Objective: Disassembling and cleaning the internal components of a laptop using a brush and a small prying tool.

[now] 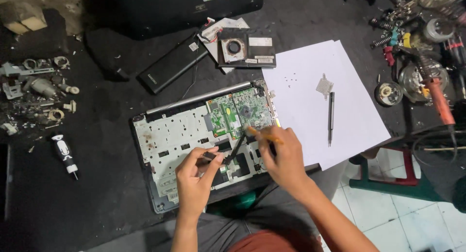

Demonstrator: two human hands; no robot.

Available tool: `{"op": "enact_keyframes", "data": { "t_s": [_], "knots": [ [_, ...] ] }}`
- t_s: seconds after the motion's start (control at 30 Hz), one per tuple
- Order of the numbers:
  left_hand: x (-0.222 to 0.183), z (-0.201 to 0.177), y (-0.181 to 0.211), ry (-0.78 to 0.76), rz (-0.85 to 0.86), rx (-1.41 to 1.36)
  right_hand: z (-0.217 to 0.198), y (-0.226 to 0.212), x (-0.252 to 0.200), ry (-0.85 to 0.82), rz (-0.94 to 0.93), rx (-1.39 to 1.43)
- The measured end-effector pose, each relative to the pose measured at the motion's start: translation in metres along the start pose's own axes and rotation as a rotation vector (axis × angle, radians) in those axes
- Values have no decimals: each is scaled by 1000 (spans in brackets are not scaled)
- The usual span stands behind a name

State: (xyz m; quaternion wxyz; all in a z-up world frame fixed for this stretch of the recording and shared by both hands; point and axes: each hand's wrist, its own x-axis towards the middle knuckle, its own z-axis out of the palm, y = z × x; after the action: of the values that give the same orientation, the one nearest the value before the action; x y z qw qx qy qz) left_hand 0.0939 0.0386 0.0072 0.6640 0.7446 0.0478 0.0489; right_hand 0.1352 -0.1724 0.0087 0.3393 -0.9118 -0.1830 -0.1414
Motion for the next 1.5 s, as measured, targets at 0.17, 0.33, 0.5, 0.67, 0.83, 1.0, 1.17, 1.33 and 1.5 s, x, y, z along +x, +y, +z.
{"op": "enact_keyframes", "data": {
  "t_s": [0.17,0.33,0.5,0.67,0.83,1.0,1.17,1.33,1.5],
  "knots": [
    [3,-2,-5,-15,-134,-142,-2,-36,-5,-94,230,475],
    [3,-5,-4,18,-128,-175,5,-44,-9,-80,59,348],
    [3,-6,-4,2,-239,-162,0,-57,1,-117,92,552],
    [1,-10,-15,1,-167,-75,2,-52,1,-138,87,506],
    [2,-13,-17,19,-133,-215,6,-65,10,-139,77,567],
    [1,-12,-16,-83,-155,-416,6,-72,20,-138,151,598],
    [1,-10,-3,-124,-111,-287,9,-78,33,-68,51,498],
    [-1,-9,-9,-81,-43,-388,10,-76,31,2,-149,320],
    [-1,-3,-2,35,127,-166,-4,-45,-3,254,-7,590]
  ]
}}
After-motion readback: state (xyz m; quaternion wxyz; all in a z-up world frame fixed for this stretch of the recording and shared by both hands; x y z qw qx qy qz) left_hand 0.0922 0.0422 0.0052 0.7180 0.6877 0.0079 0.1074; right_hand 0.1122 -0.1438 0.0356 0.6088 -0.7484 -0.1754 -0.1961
